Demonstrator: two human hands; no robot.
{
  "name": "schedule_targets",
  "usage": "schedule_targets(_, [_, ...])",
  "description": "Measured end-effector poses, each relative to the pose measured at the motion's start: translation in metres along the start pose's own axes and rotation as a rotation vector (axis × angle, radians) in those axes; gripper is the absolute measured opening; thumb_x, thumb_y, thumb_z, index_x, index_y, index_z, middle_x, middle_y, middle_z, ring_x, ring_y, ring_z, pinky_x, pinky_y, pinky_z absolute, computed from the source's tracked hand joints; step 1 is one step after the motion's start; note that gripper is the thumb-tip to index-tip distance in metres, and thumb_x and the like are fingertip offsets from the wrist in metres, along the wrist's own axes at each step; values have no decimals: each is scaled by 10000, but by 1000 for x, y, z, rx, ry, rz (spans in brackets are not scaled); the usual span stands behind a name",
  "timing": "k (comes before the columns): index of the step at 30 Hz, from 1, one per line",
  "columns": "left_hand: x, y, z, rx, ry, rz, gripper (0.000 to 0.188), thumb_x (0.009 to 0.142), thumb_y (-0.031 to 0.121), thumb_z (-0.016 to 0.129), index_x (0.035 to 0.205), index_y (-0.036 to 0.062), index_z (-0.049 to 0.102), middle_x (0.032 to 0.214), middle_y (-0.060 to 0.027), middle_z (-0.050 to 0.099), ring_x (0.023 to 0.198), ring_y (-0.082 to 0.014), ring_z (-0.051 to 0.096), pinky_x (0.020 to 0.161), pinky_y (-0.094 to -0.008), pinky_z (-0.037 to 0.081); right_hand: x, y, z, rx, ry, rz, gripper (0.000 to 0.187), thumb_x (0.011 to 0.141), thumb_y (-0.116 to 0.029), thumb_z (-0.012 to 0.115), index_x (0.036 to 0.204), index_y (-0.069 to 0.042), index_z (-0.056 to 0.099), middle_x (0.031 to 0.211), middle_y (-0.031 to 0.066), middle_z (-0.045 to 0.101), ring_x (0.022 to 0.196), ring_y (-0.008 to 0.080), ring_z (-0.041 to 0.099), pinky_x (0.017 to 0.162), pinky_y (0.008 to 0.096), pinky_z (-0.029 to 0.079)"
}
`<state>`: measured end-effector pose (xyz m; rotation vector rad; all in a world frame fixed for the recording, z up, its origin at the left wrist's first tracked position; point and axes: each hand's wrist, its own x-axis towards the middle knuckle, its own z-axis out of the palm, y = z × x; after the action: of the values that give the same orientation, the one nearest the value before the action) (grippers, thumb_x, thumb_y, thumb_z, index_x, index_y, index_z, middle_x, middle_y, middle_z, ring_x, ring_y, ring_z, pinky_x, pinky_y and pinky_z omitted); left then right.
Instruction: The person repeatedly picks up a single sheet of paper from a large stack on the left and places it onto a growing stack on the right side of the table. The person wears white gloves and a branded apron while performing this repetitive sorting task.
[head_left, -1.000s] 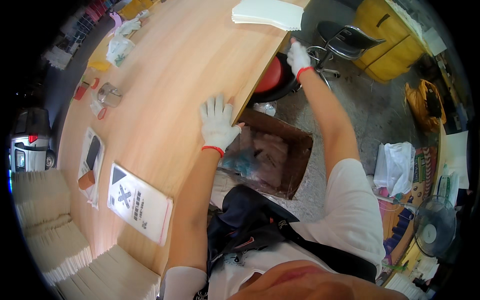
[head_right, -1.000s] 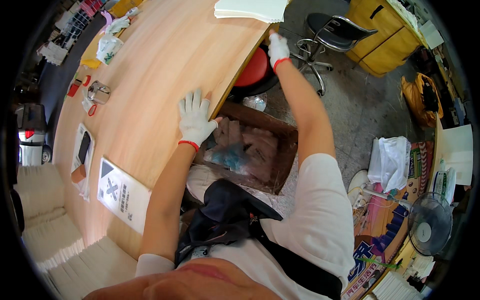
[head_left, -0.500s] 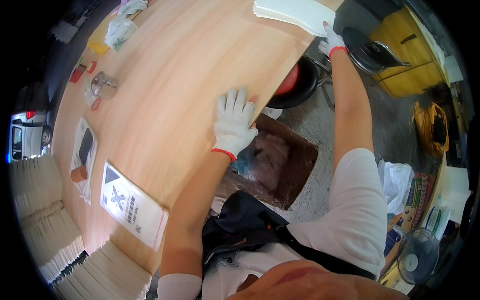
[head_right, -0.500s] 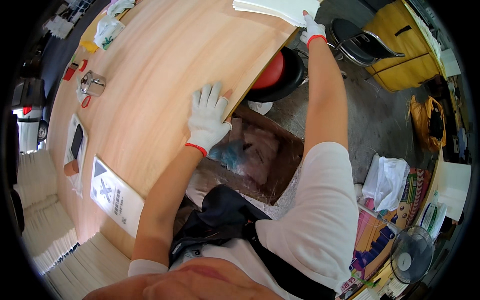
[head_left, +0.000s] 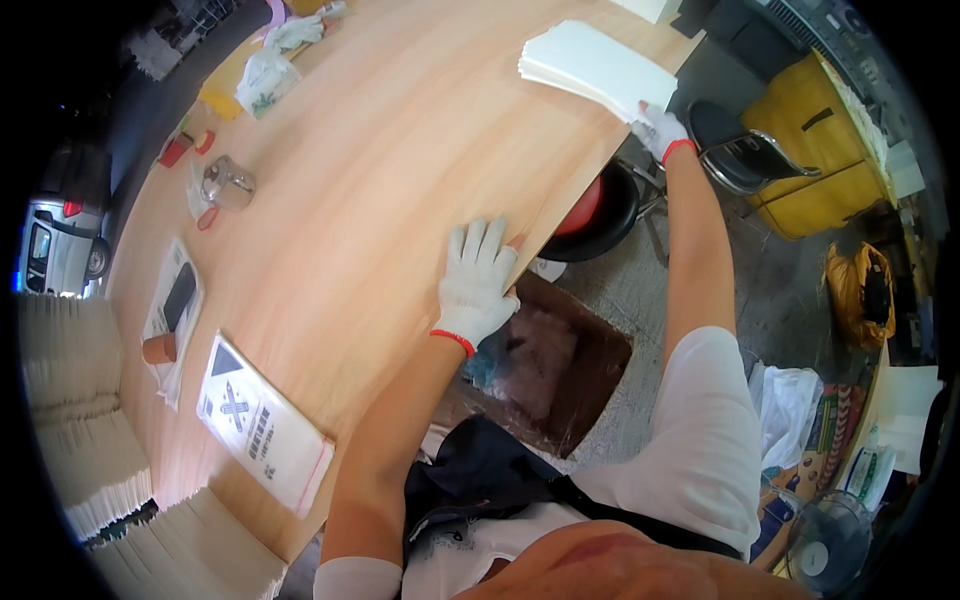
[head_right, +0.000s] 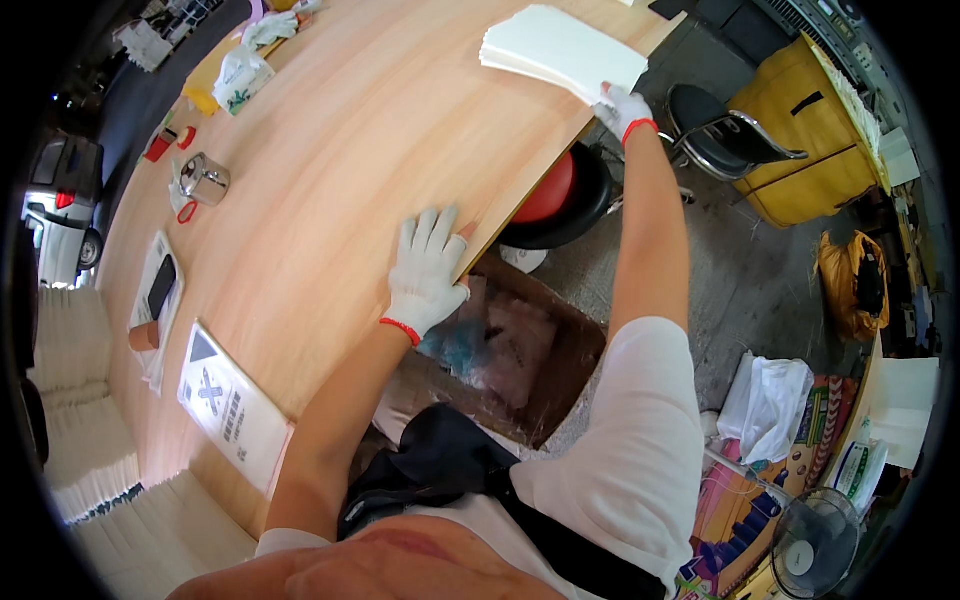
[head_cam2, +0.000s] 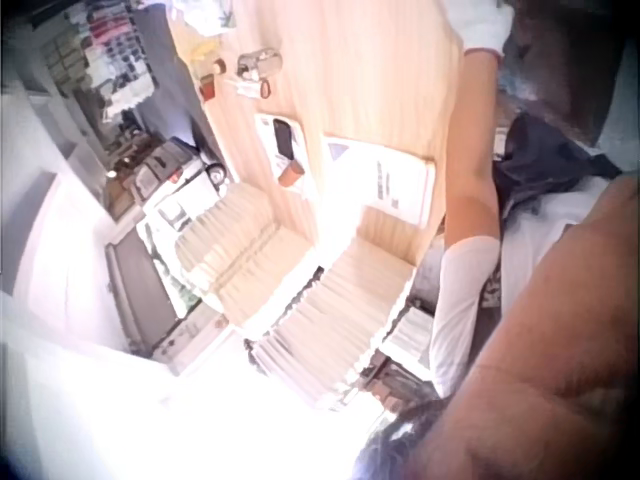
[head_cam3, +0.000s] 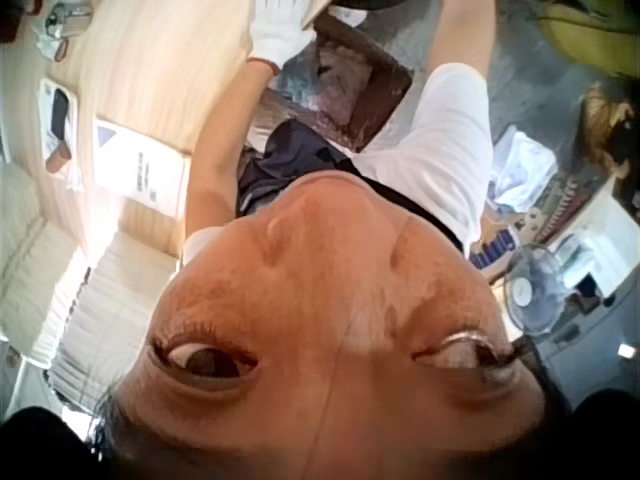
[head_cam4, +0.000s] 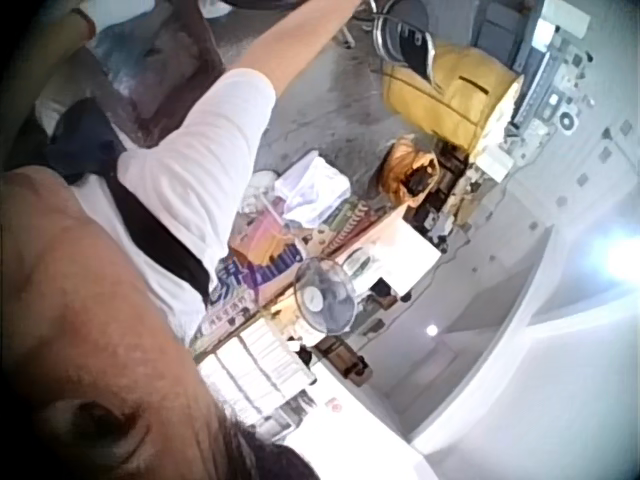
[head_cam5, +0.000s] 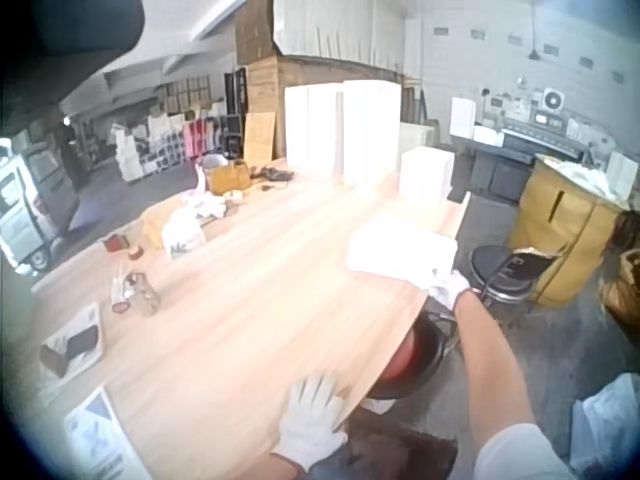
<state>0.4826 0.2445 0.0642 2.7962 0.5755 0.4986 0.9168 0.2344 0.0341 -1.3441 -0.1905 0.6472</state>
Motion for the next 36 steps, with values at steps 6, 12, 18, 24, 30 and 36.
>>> schedule_targets(6, [3,5,0,-14,0,24,613,558,194,713,1133,71,542,1307,-145,413,1222,-331,330,1047,-464,235,-26,3,7,42,26,-11,461,771,-43,674,1126,9,384,1130,131,499,951,258,582,654,366,588])
schedule_targets(12, [0,3,9,-1,-11,12,530,604,230,703,1091,77,559,1334,-134,393,1269,-326,288,1078,-456,192,-67,24,25,139,48,-42,424,776,-24,659,1093,-43,379,1055,102,528,896,231,588,527,328,556])
schedule_targets(18, [-6,-4,21,-7,33,-5,499,664,291,700,1095,80,562,1340,-102,423,1290,-285,306,1099,-429,185,-125,42,54,112,100,-48,423,789,-37,642,1113,-52,369,1058,108,549,824,212,600,481,297,541])
schedule_targets(24, [-36,-1,20,-26,71,30,493,689,330,700,1124,135,574,1325,-82,451,1257,-286,367,1090,-426,229,-194,54,80,68,68,12,493,793,-69,651,1185,-46,353,1061,106,561,847,202,607,514,299,554])
schedule_targets(30, [-100,16,-8,-229,30,-35,483,688,282,704,1132,136,582,1303,-103,478,1255,-292,380,1082,-416,252,-271,73,112,57,53,-4,471,790,-78,660,1148,-6,364,1061,130,547,800,222,612,529,300,555])
schedule_targets(36, [-196,38,-15,-347,144,-26,452,725,161,675,1164,128,570,1259,-76,530,1190,-277,462,1032,-380,345,-331,91,142,30,26,3,518,791,-81,651,1184,14,328,1093,146,537,862,226,608,577,312,561])
